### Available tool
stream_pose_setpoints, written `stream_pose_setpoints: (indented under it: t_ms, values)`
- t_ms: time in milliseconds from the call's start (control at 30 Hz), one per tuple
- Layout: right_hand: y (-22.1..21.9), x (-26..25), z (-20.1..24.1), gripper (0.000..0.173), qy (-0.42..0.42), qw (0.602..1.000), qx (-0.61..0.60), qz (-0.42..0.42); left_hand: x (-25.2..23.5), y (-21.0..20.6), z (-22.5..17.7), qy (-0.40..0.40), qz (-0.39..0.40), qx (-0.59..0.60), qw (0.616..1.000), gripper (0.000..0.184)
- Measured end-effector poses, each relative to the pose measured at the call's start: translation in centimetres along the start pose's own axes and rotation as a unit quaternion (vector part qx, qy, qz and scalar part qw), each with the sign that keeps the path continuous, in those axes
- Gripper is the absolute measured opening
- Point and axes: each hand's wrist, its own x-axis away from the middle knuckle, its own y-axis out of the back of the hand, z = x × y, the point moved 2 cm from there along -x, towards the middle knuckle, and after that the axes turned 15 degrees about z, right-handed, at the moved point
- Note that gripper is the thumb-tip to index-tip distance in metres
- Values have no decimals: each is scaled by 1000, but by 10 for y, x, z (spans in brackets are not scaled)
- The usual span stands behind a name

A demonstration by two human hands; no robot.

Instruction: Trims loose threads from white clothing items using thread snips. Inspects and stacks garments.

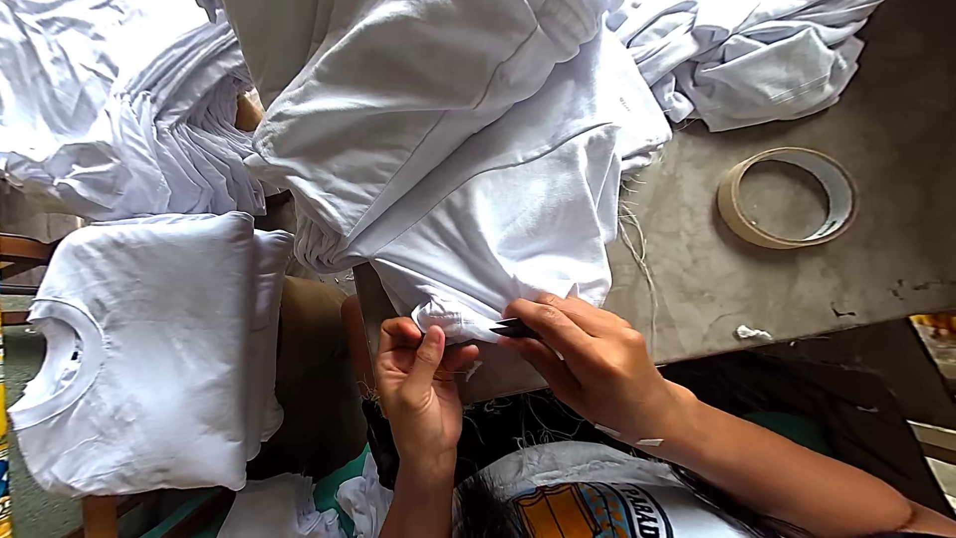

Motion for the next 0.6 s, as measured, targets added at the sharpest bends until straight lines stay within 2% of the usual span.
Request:
stream_pose_setpoints:
  t_ms: [100,300,600]
  values:
    - [-6,0,-4,26,-28,999,23,9,-4,-5,1,8,-27,29,999,25]
    - [-4,-3,-8,30,-72,996,60,7,0,1,7,-42,5,11,999,21]
    - [-14,-3,14,33,-60,996,47,46,-1,5,15,-104,36,-50,993,17]
